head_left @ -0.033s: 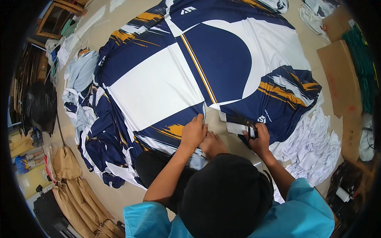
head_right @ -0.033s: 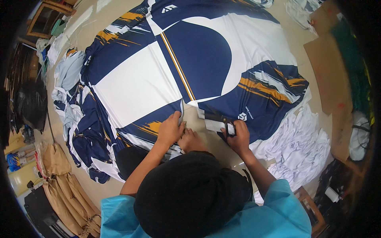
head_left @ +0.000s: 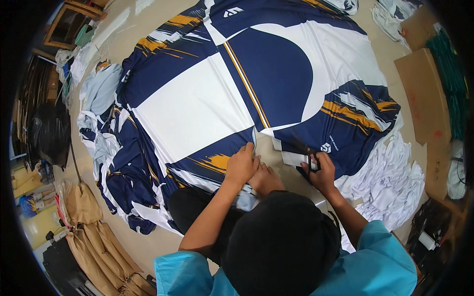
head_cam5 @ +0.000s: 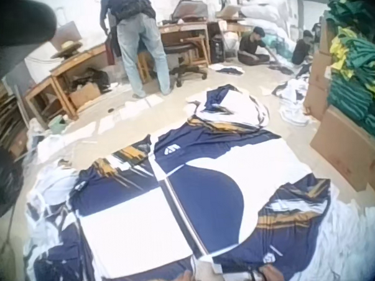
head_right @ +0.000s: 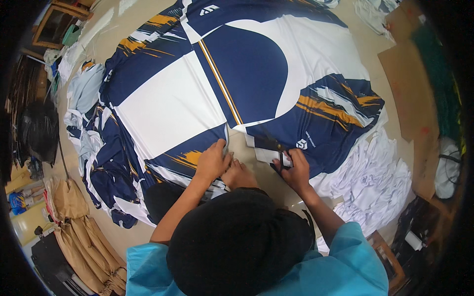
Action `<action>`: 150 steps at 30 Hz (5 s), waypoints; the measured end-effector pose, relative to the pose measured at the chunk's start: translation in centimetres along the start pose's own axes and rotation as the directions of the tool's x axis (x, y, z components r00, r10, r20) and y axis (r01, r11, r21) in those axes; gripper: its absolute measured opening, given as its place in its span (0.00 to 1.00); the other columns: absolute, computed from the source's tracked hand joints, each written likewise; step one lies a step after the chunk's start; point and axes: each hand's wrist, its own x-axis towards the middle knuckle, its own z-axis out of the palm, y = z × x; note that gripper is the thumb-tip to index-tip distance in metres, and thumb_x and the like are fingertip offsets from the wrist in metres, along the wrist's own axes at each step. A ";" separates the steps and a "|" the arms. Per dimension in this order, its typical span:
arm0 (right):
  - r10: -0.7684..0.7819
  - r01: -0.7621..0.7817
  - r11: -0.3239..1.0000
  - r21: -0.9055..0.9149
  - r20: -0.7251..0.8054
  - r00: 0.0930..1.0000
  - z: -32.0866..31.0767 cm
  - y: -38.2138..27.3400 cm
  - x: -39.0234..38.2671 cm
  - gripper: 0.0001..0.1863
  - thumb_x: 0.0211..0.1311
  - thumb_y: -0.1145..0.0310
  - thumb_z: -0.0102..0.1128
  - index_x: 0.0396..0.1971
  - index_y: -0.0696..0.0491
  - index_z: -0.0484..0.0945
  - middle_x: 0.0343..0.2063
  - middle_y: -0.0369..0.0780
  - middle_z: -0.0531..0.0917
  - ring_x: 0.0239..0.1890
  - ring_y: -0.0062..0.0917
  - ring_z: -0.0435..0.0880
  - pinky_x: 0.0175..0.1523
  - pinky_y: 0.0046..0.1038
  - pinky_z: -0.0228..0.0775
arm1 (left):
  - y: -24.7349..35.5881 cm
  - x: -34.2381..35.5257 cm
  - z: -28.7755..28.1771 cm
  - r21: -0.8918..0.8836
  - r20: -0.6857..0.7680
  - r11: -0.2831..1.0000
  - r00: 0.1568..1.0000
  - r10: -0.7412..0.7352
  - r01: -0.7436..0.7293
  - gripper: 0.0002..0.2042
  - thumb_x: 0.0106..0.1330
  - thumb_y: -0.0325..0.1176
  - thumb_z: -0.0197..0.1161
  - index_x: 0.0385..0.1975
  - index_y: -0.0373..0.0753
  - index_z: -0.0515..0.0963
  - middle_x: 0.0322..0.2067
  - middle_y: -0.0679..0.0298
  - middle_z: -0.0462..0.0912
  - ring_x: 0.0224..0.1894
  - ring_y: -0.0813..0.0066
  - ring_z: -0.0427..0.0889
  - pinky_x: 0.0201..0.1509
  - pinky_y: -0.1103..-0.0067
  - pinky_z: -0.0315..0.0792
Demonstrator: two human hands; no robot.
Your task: The person uses shears to cut along the edges of printed fabric panels spread on the floor, handling the fabric with both hands to position it for cutting.
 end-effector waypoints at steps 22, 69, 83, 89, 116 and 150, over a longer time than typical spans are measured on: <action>-0.078 -0.044 0.929 -0.367 -0.311 0.947 -1.4 9.2 7.4 0.32 0.60 0.63 0.84 0.57 0.62 0.76 0.65 0.52 0.83 0.67 0.48 0.80 0.74 0.44 0.69 | -17.6 -1.3 -3.3 0.085 -0.494 0.628 0.580 -0.647 0.773 0.42 0.82 0.65 0.46 0.89 0.51 0.47 0.87 0.42 0.39 0.87 0.26 0.33 0.83 0.31 0.30; 0.510 -0.783 0.584 0.214 0.653 0.559 10.3 -7.3 4.0 0.27 0.68 0.46 0.77 0.24 0.57 0.84 0.18 0.34 0.80 0.21 0.17 0.74 0.26 0.28 0.62 | -4.0 0.3 4.3 -0.094 -0.363 0.960 0.907 0.214 -0.264 0.09 0.68 0.31 0.73 0.42 0.42 0.80 0.60 0.56 0.80 0.75 0.44 0.71 0.80 0.29 0.47; 0.521 -0.788 0.580 0.206 0.650 0.553 10.3 -7.3 4.2 0.26 0.67 0.48 0.78 0.23 0.57 0.84 0.19 0.34 0.80 0.23 0.17 0.73 0.28 0.29 0.64 | -3.8 0.4 4.3 -0.084 -0.358 0.962 0.908 0.215 -0.261 0.09 0.68 0.31 0.74 0.42 0.41 0.81 0.60 0.56 0.80 0.74 0.43 0.71 0.80 0.28 0.49; 0.531 -0.795 0.577 0.187 0.653 0.540 10.2 -7.5 4.4 0.26 0.67 0.49 0.78 0.24 0.57 0.84 0.19 0.34 0.80 0.24 0.18 0.74 0.30 0.30 0.65 | -3.9 0.4 4.3 -0.083 -0.356 0.963 0.910 0.211 -0.256 0.09 0.68 0.31 0.74 0.42 0.42 0.81 0.60 0.57 0.79 0.74 0.43 0.71 0.79 0.28 0.49; 0.519 -0.773 0.608 0.181 0.646 0.559 10.6 -6.8 4.0 0.22 0.65 0.53 0.77 0.28 0.61 0.89 0.21 0.38 0.85 0.25 0.20 0.81 0.31 0.30 0.72 | -3.9 0.4 4.3 -0.069 -0.339 0.965 0.916 0.214 -0.251 0.08 0.69 0.34 0.73 0.42 0.42 0.81 0.61 0.57 0.79 0.75 0.43 0.70 0.80 0.27 0.47; 0.519 -0.771 0.589 0.240 0.619 0.589 11.4 -7.8 5.5 0.23 0.66 0.54 0.77 0.25 0.61 0.86 0.20 0.37 0.85 0.24 0.18 0.78 0.29 0.27 0.69 | -4.0 0.4 4.2 -0.077 -0.337 0.963 0.916 0.219 -0.258 0.08 0.69 0.33 0.73 0.42 0.42 0.81 0.61 0.57 0.79 0.75 0.44 0.70 0.80 0.28 0.48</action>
